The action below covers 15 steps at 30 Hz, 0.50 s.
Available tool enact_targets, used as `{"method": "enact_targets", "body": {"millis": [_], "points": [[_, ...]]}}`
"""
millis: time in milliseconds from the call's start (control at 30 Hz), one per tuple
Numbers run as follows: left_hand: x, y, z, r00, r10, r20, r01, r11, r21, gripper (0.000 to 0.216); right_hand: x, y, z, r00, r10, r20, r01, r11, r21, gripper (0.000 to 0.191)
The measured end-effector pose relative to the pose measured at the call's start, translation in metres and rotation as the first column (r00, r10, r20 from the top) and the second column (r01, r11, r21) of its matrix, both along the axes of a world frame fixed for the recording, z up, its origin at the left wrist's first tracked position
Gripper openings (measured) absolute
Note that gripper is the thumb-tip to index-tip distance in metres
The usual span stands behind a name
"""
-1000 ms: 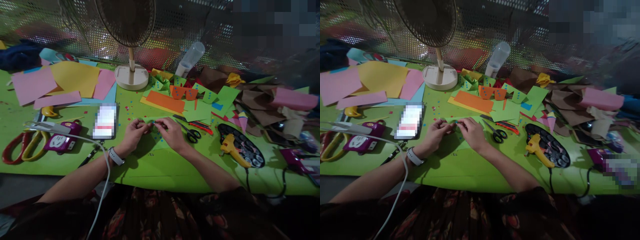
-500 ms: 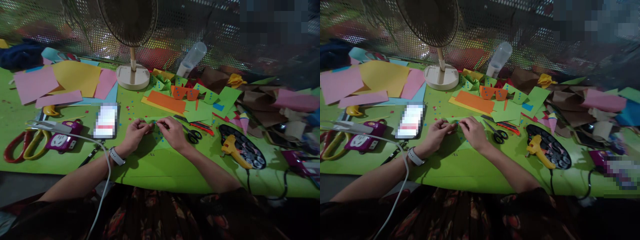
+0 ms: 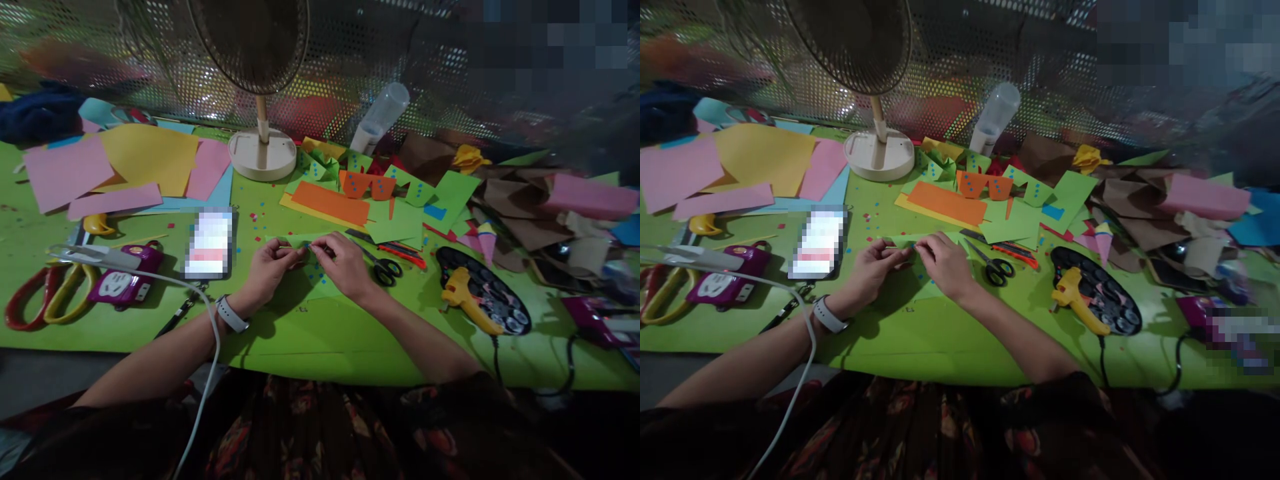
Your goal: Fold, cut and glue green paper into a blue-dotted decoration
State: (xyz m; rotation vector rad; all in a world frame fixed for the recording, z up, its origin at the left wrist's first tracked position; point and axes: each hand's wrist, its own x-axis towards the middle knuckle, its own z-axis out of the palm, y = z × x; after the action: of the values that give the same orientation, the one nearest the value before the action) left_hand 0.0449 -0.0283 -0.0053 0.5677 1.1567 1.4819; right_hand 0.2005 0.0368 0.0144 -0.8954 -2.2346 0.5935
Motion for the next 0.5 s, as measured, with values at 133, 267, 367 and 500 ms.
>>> {"method": "enact_targets", "body": {"millis": [133, 267, 367, 500], "points": [[-0.0002, 0.0004, -0.0009, 1.000, -0.003, -0.026, 0.004, 1.000, 0.015, 0.040, 0.0004, -0.0003, 0.0010, 0.999, 0.010, 0.031, -0.011, 1.000, 0.014, 0.011], [-0.0006, 0.0003, -0.0005, 0.998, -0.004, -0.060, 0.007, 0.999, 0.043, 0.039, 0.0002, -0.0005, -0.0002, 0.999, 0.013, 0.044, -0.014, 1.000, 0.022, 0.011], [-0.0009, 0.0004, 0.0008, 0.996, -0.006, -0.093, 0.011, 0.999, 0.047, 0.039, -0.0002, -0.0004, -0.0013, 1.000, -0.015, 0.024, 0.015, 1.000, -0.013, 0.008], [-0.0008, 0.0008, 0.0025, 0.994, -0.005, -0.112, 0.010, 0.999, 0.044, 0.041, 0.0004, 0.0009, 0.0007, 0.998, -0.063, -0.030, 0.060, 0.992, -0.113, 0.008]]}}
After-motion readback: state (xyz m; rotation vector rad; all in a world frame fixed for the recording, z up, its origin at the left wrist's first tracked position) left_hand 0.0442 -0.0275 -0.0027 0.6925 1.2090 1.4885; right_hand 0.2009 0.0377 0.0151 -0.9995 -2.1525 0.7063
